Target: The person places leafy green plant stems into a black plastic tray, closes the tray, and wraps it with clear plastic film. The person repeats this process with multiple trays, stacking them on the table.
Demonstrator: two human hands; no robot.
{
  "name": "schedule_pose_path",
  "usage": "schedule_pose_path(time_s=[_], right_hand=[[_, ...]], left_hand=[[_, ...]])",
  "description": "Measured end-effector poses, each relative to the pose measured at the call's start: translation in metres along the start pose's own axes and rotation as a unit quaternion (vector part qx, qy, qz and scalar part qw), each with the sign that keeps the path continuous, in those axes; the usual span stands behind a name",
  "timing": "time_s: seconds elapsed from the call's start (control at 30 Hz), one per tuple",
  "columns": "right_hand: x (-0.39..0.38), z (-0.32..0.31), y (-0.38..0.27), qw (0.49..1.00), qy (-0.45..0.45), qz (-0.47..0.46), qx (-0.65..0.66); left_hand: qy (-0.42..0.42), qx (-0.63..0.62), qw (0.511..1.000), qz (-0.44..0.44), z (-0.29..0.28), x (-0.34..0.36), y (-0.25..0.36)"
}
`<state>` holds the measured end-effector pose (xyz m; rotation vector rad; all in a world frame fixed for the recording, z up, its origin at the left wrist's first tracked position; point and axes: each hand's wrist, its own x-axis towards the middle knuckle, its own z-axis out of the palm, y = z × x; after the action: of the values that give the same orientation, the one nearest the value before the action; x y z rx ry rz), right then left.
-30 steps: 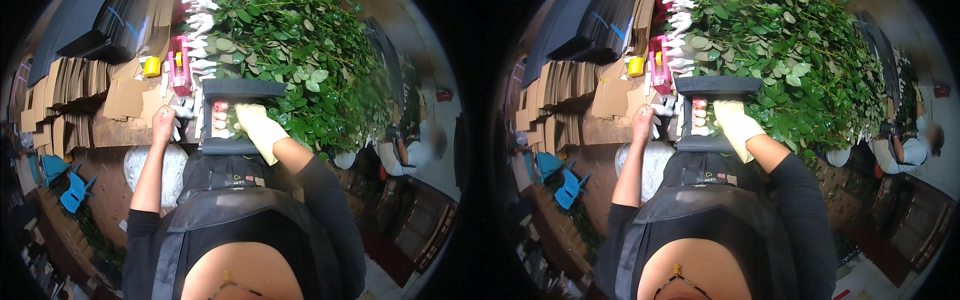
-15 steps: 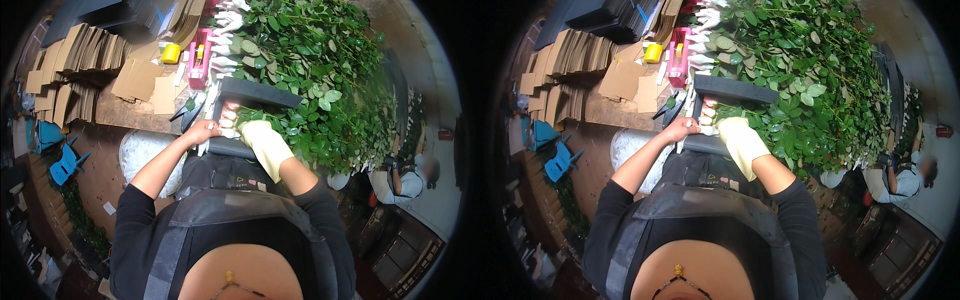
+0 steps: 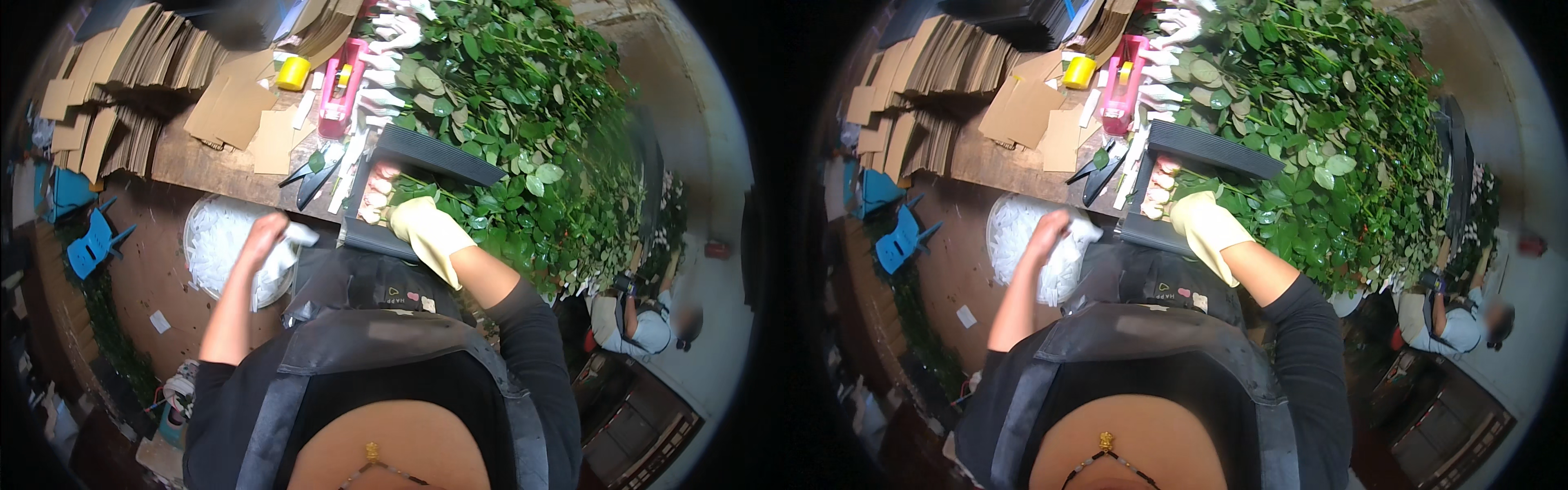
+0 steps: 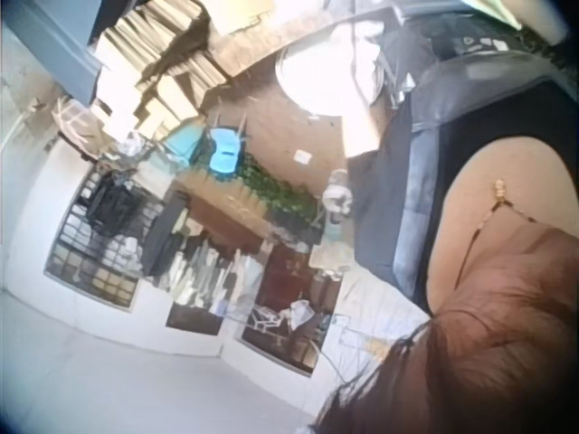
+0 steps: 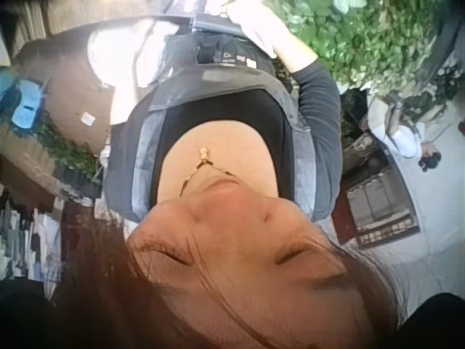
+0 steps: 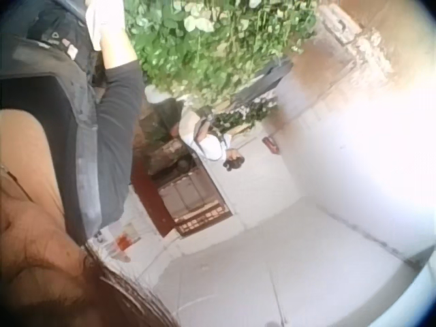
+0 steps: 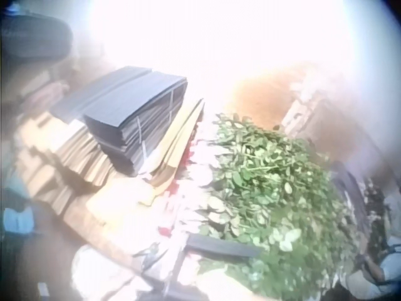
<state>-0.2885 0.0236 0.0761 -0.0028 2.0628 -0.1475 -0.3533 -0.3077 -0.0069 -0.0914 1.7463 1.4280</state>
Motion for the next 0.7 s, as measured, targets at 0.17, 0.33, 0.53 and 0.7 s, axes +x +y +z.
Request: schedule_pose_path(time_s=[0.17,0.33,0.53,0.7], right_hand=[[0.035,0.016,-0.008,0.999,0.002,0.019,-0.049],[0.066,0.025,-0.006,0.981,-0.07,-0.045,-0.175],[0.03,0.01,0.009,0.999,0.013,-0.044,0.01],[-0.02,-0.011,0.013,0.974,0.196,-0.038,0.106]], left_hand=[[-0.115,0.76,0.63,-0.11,-0.046,-0.04,0.016],[-0.058,0.415,0.894,0.158,0.06,0.022,0.078],[-0.116,0.433,0.847,0.285,0.117,0.082,0.065],[-0.137,0.447,0.836,0.286,0.111,0.088,0.059]])
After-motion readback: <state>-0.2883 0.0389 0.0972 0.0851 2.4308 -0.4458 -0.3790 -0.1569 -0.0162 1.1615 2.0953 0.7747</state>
